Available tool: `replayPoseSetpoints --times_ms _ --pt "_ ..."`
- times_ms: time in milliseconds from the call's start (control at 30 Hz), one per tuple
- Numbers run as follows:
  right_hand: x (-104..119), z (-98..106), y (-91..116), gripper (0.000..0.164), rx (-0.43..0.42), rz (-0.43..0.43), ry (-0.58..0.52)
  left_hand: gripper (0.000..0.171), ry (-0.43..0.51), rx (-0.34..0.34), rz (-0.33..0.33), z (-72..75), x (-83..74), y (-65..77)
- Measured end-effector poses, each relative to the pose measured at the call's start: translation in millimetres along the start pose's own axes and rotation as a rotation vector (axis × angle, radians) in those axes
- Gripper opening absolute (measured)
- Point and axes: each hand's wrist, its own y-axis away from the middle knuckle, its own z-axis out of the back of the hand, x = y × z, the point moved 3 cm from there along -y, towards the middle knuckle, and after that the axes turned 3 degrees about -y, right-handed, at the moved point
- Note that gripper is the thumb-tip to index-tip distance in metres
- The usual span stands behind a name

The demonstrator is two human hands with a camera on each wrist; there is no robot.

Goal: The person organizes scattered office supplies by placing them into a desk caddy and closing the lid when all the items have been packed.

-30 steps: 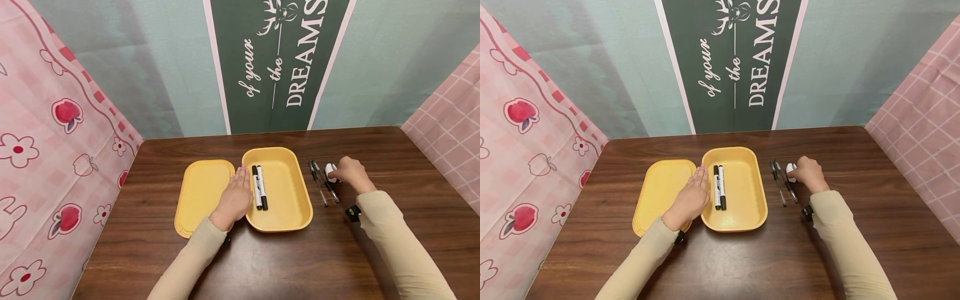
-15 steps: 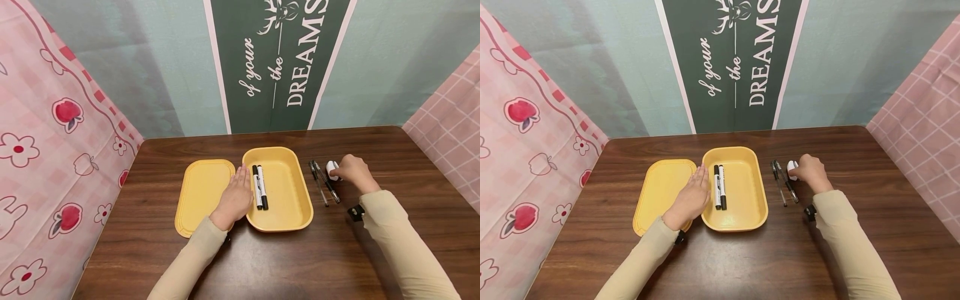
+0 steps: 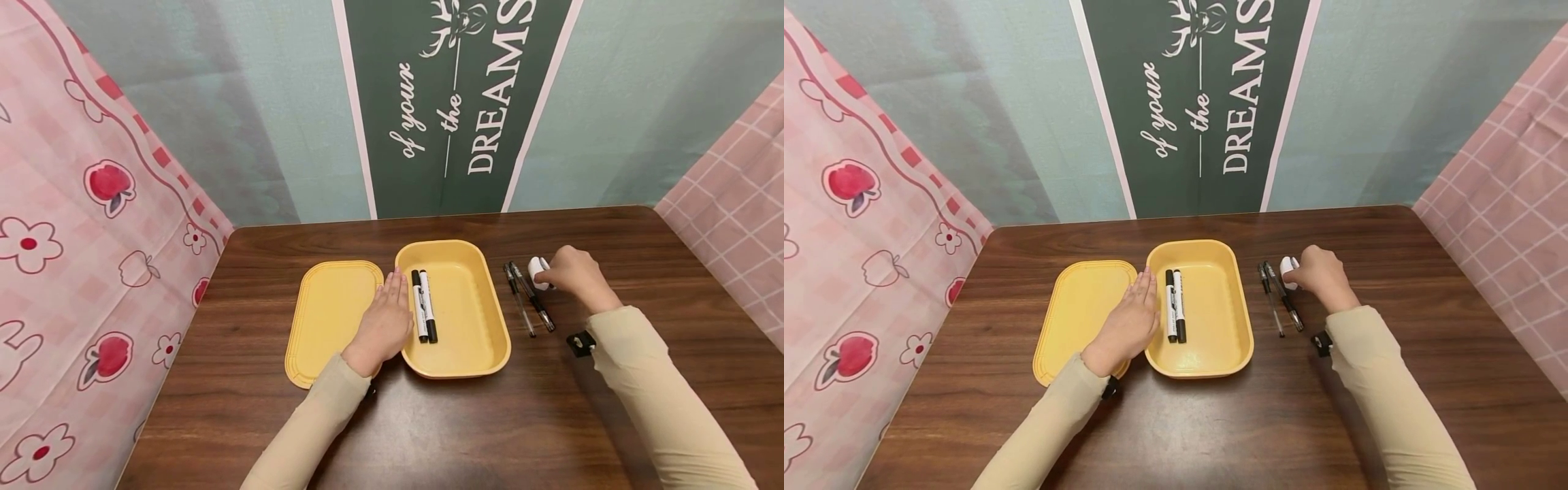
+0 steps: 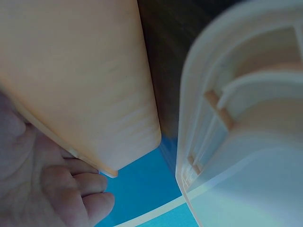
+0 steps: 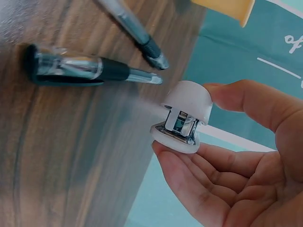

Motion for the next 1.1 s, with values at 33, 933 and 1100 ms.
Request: replayPoseSetpoints --times_ms 33,933,1100 --pt "1.3 0.6 0.2 0.041 -0.002 0.003 0.001 0.057 0.0 -0.001 0.0 -0.2 0.1 0.0" --pt "45.1 4.5 7.0 0.043 -0.02 0.077 0.02 0.059 0.013 -0.005 0.008 0.2 1.1 -0.2" --pt "58.2 3.4 8.6 0.041 -0.025 0.101 0.021 0.059 0.011 -0.005 0.009 0.6 1.2 0.0"
